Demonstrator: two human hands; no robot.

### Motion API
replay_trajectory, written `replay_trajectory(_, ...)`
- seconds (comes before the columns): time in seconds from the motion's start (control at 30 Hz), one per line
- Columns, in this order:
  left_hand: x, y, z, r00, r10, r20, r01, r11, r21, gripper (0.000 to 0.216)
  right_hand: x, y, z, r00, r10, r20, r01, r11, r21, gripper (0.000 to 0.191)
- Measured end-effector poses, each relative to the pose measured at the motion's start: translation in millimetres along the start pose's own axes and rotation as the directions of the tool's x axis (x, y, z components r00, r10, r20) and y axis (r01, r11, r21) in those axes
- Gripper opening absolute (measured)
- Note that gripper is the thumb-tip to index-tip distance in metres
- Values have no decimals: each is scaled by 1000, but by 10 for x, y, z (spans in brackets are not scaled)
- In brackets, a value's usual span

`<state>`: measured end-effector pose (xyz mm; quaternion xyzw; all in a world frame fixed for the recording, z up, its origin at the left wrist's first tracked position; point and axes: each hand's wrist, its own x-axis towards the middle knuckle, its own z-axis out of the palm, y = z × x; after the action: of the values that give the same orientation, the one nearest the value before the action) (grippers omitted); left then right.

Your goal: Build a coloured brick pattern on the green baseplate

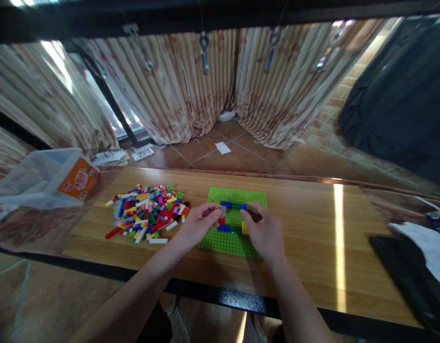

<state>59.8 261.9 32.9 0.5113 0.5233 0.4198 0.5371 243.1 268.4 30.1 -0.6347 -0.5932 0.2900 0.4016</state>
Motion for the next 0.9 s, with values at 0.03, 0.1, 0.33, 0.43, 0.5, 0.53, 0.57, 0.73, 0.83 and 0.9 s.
replay_trajectory(0.03,10,-14,-18,1000,21,-19,-20,998,53,22,32,23,-28,999,45,-24,-45,999,-19,39)
replay_trajectory(0.1,25,-38,-53,997,61,-46,-53,986,157,21,76,41,-67,994,97,-50,-101,992,-75,43)
replay_trajectory(0.33,17,-57,-72,994,106,-20,-94,940,329,21,61,-15,-27,996,86,-10,-84,933,-350,36)
replay_trajectory(0.43,0,-44,-61,995,103,-10,-93,933,347,22,61,-6,-2,998,65,-7,-62,906,-419,32)
replay_trajectory(0.5,-8,-36,-60,994,105,-3,-97,928,359,21,66,2,6,998,57,-5,-53,895,-443,30)
replay_trajectory(0.53,-10,-33,-61,994,107,-1,-99,926,365,21,68,4,7,998,57,-5,-53,892,-449,30)
replay_trajectory(0.57,-12,-30,-63,994,109,3,-102,923,370,22,69,3,8,998,57,-7,-54,890,-452,29)
replay_trajectory(0.73,-18,-22,-63,994,108,9,-104,919,380,22,56,-30,13,998,57,-15,-57,874,-483,28)
replay_trajectory(0.83,-19,-26,-58,995,95,7,-91,921,379,22,46,-43,20,997,80,-19,-78,859,-506,27)
replay_trajectory(0.9,-18,-28,-56,996,93,10,-89,921,380,23,44,-41,26,997,74,-21,-74,856,-512,27)
